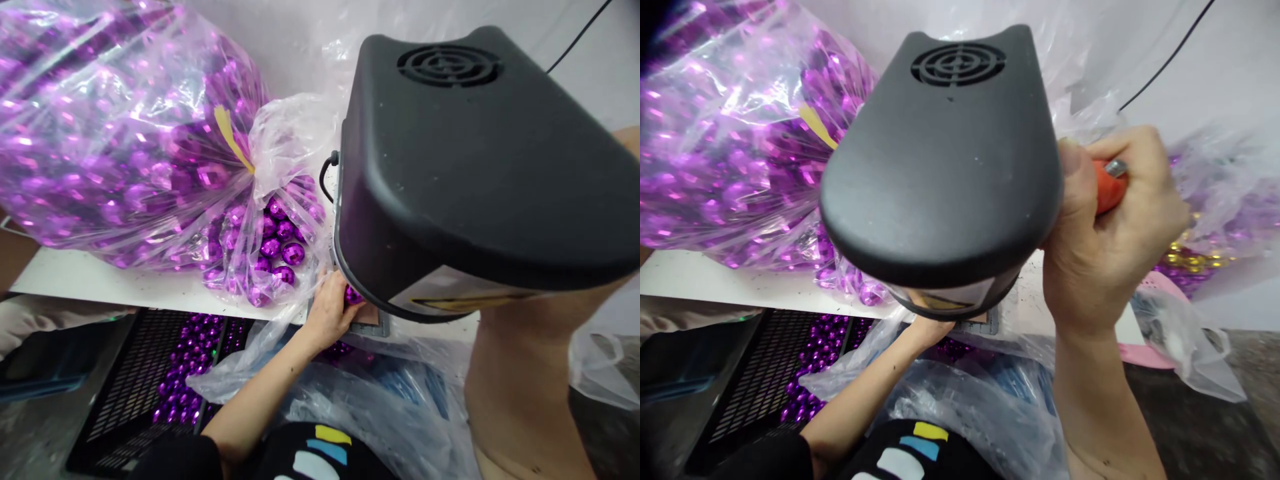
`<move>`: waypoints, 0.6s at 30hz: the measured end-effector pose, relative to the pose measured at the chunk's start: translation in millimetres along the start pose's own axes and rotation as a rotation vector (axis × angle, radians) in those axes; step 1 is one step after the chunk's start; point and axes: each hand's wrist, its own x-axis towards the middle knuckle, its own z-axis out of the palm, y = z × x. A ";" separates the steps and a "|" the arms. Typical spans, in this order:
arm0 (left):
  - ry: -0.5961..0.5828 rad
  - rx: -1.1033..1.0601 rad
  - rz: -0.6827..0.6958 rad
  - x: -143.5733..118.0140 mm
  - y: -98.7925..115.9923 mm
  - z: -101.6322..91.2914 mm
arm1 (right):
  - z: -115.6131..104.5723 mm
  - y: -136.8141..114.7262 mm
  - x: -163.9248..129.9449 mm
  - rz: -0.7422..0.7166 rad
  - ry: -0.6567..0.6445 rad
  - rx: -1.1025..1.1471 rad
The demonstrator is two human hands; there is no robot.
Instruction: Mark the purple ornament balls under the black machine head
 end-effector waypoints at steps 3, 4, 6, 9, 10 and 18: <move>-0.012 -0.005 -0.002 -0.6 5.8 -2.6 | 1.0 0.1 -0.8 -0.001 -0.004 -0.003; -0.011 -0.006 -0.019 -0.2 8.1 -4.1 | 1.4 -0.9 -0.4 0.012 -0.005 -0.009; -0.002 -0.008 -0.060 0.7 11.8 -6.4 | 2.0 -3.1 0.8 0.046 -0.002 -0.016; 0.018 -0.007 -0.101 1.1 14.6 -6.4 | 1.2 -4.3 3.0 0.076 0.008 -0.024; 0.024 -0.006 -0.105 1.1 15.0 -5.9 | 0.5 -4.0 3.5 0.084 0.002 -0.030; 0.037 -0.016 -0.104 -0.4 13.9 -4.1 | -7.5 -11.0 -6.6 0.077 0.002 -0.087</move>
